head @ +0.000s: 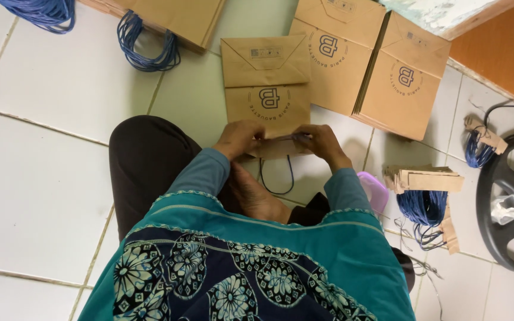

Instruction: The person sits on the floor and assembles paper bags by applying glue to the edges of cardboard pieces and attaching blue handles. They fold the glued edges to secure the handles and place the finished bags into a stack.

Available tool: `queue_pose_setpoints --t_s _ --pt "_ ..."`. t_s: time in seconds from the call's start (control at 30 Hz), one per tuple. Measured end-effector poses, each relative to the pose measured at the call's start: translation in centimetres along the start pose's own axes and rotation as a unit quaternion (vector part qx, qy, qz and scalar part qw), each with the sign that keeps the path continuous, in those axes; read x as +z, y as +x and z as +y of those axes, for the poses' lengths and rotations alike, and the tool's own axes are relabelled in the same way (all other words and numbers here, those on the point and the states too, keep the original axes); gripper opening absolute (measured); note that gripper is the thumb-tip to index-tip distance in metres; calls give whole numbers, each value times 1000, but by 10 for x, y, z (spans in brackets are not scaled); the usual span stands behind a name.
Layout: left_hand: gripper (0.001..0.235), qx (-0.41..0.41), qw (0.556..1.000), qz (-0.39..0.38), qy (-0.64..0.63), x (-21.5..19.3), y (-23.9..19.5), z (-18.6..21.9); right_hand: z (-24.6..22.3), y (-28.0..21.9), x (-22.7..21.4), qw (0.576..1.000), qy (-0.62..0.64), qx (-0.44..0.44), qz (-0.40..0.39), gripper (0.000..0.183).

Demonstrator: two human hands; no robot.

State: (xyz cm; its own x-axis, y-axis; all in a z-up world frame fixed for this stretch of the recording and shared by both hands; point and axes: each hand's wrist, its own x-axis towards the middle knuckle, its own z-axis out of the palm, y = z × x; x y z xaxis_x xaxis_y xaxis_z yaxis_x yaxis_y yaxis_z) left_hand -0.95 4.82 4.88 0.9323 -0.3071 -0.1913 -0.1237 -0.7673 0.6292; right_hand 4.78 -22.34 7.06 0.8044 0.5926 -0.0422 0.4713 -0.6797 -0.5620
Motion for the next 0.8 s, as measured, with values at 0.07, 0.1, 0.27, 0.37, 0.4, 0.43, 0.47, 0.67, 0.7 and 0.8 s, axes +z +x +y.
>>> queue_pose_setpoints --t_s 0.07,0.1,0.27,0.37,0.4,0.43,0.47,0.67,0.7,0.8 --pt "26 24 998 -25 53 11 -2 3 24 -14 17 996 -52 -65 41 18" --pt "34 49 992 -48 105 17 -2 6 36 -22 25 982 -107 -129 83 22" --pt "55 80 980 -64 173 38 -3 3 34 -40 39 916 -301 -232 126 24" --pt "61 80 971 -68 216 63 3 -8 34 -44 43 897 -335 -261 120 22" --pt "60 76 971 -70 215 72 6 -12 34 -46 44 889 -347 -276 118 22" --pt "60 75 971 -72 216 80 9 -17 36 -47 48 890 -345 -275 118 22" --pt "50 74 971 -63 217 88 12 -21 38 -49 52 881 -359 -284 122 25" --pt "23 89 975 -13 202 93 11 -21 32 -58 59 862 -397 -277 150 29" --pt "17 87 978 -10 191 91 9 -19 30 -58 59 862 -396 -276 156 28" --pt "13 102 976 0 194 93 7 -24 31 -58 59 866 -389 -273 154 28"
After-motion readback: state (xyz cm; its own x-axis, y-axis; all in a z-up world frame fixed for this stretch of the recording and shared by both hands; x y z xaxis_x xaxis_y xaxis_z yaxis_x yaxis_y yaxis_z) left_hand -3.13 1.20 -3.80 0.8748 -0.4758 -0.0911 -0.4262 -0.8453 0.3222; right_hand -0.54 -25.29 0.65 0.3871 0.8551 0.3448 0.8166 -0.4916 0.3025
